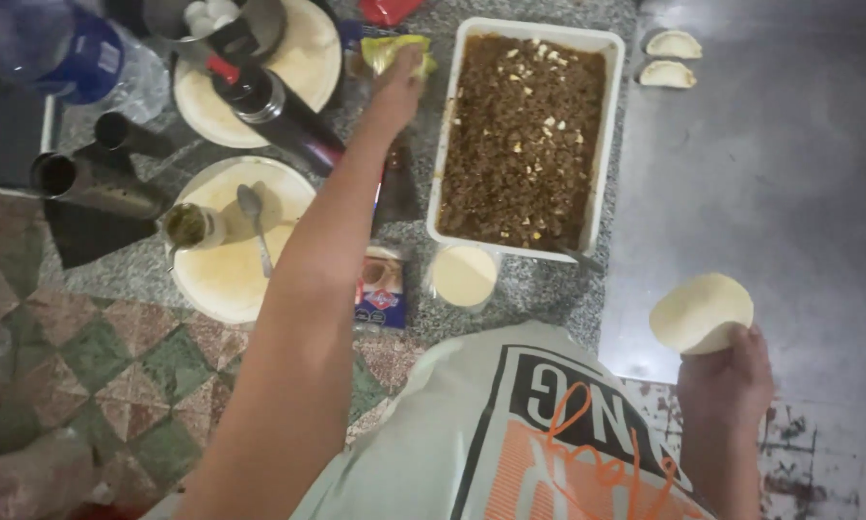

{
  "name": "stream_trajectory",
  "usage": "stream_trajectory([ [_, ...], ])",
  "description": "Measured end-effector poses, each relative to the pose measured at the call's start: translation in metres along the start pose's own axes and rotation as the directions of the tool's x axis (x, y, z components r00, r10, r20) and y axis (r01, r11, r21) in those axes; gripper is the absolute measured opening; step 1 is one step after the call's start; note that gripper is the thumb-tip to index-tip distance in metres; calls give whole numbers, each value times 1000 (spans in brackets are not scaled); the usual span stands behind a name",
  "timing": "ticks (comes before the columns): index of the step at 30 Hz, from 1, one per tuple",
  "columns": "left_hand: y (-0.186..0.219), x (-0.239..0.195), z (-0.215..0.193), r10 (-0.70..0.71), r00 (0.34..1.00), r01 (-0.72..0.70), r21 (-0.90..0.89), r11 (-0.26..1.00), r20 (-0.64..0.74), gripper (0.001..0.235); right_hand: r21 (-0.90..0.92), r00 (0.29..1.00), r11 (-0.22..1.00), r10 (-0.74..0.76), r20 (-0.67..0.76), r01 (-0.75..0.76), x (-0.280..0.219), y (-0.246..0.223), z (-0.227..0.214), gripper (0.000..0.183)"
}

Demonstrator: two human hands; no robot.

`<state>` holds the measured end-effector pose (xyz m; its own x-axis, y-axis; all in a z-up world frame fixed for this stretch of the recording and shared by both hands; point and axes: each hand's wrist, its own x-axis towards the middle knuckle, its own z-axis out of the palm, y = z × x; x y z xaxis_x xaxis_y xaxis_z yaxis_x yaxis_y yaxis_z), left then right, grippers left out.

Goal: The person scoops seasoned ground meat from a tray into small round tortillas using a spoon, then folds and seals the edges to form tacos. The person places the finished tacos on a metal tray and briefly wipes the surface with a yellow cloth before repeating the process.

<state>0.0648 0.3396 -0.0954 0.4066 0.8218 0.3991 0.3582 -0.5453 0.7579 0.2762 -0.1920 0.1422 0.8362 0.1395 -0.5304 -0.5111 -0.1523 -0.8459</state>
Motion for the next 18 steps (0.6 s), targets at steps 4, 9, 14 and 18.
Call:
stream_trajectory([
  [4, 88, 7, -29, -402, 789, 226, 389, 893, 465, 54, -305, 997, 950, -77, -13, 69, -43, -29, 14, 37],
  [9, 169, 10, -64, -527, 777, 274, 568, 776, 345, 35, -374, 980, 907, -193, 39, 193, 10, -4, -7, 31],
  [14, 157, -18, -57, -81, 947, -203, 777, 596, 309, 14, -250, 864, 886, -259, 432, 390, 58, 22, 10, 39],
  [18, 238, -46, -74, -166, 908, -125, 628, 768, 384, 53, 10, 672, 936, -260, 693, 351, 41, 8, 57, 29],
])
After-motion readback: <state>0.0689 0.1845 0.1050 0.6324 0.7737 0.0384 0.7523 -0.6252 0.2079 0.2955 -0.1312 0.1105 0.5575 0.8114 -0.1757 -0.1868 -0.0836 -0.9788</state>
